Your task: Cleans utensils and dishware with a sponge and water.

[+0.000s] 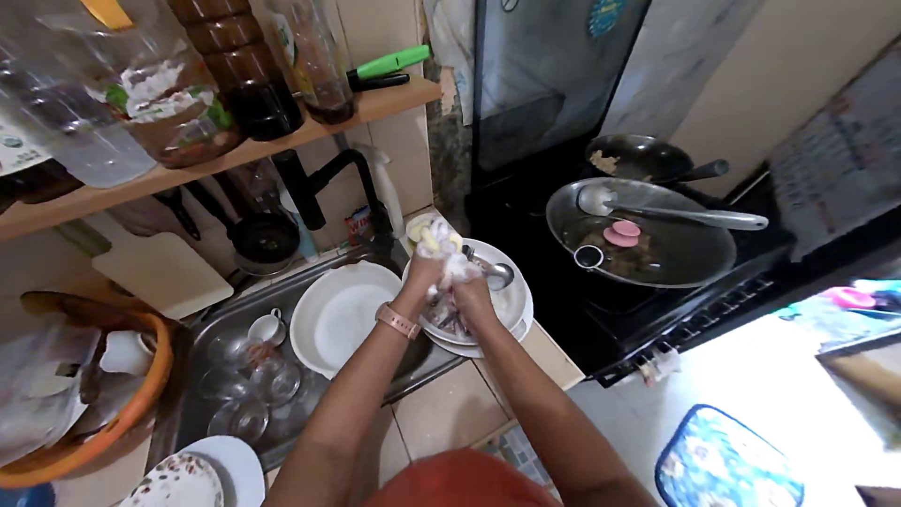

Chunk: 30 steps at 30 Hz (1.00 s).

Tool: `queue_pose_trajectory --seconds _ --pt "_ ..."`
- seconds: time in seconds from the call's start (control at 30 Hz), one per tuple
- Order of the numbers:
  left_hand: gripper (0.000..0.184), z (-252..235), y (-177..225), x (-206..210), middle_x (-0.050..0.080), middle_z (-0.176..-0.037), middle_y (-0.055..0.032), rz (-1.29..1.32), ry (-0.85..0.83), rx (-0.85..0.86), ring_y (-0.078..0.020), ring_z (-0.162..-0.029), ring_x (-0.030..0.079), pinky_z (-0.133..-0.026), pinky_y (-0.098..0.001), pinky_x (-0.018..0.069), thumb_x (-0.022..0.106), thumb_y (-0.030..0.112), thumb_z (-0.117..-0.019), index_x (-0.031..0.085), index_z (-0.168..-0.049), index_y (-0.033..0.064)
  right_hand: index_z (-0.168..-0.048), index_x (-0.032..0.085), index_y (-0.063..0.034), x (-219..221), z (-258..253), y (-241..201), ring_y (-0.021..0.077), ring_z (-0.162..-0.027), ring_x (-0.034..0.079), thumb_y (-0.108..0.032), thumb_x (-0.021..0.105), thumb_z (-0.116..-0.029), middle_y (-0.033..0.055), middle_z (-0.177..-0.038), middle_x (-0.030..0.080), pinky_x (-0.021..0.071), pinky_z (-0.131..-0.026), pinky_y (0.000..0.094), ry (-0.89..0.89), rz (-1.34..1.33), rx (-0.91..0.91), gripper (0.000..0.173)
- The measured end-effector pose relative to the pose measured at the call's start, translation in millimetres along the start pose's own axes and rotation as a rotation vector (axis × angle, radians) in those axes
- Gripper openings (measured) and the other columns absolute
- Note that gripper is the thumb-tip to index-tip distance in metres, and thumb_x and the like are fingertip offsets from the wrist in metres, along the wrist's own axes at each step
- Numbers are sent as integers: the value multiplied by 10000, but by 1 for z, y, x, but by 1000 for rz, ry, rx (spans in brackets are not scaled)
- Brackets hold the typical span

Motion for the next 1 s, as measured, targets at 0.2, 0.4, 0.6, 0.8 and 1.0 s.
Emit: queue_pose_trajectory --seconds 0.2,0.4,0.6,0.8,1.0 --pt "410 -3 -3 -25 603 -1219 -93 327 257 121 -138 -951 601 -814 -345 537 512 231 -1073 424 -1461 130 -1295 574 95 6 24 0 247 -1026 616 -42 504 -1046 242 -1174 635 499 -950 393 -162 340 -6 293" --pt "432 -1 -27 -15 632 -1144 -209 155 261 -12 -247 -908 615 -805 -432 536 547 227 -1067 462 -1423 -2 -1248 607 75 7 8 -4 250 -925 616 -113 530 -1063 214 -1079 646 510 -872 417 -258 495 27 275" --pt "459 -27 -77 -100 598 -1258 -299 -77 401 -81 -373 -1065 619 -930 -530 509 505 223 -1084 440 -1442 -57 -1319 572 104 -55 -25 19 480 -1259 570 -198 568 -1046 328 -1326 593 441 -1043 642 -107 1032 166 407" --pt "410 -30 -158 -140 569 -1317 -359 -609 121 -440 -466 -1243 562 -1070 -590 424 536 163 -1054 540 -1333 -138 -1314 570 101 -54 -49 45 455 -1248 588 -168 605 -1018 324 -1327 593 460 -1045 605 40 906 219 402" --pt "450 -19 -170 -131 508 -1409 -361 -731 3 -475 -457 -1337 505 -1127 -560 388 512 132 -1059 461 -1405 -150 -1270 576 121 -42 -46 41 439 -1208 615 -168 666 -980 323 -1277 615 483 -1013 584 145 848 257 420"
Point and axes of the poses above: each hand's wrist, its own z-axis away from the middle knuckle, its own x-axis out of the palm, y = z × x, the point moved 3 cm from there along -z, towards the middle knuckle
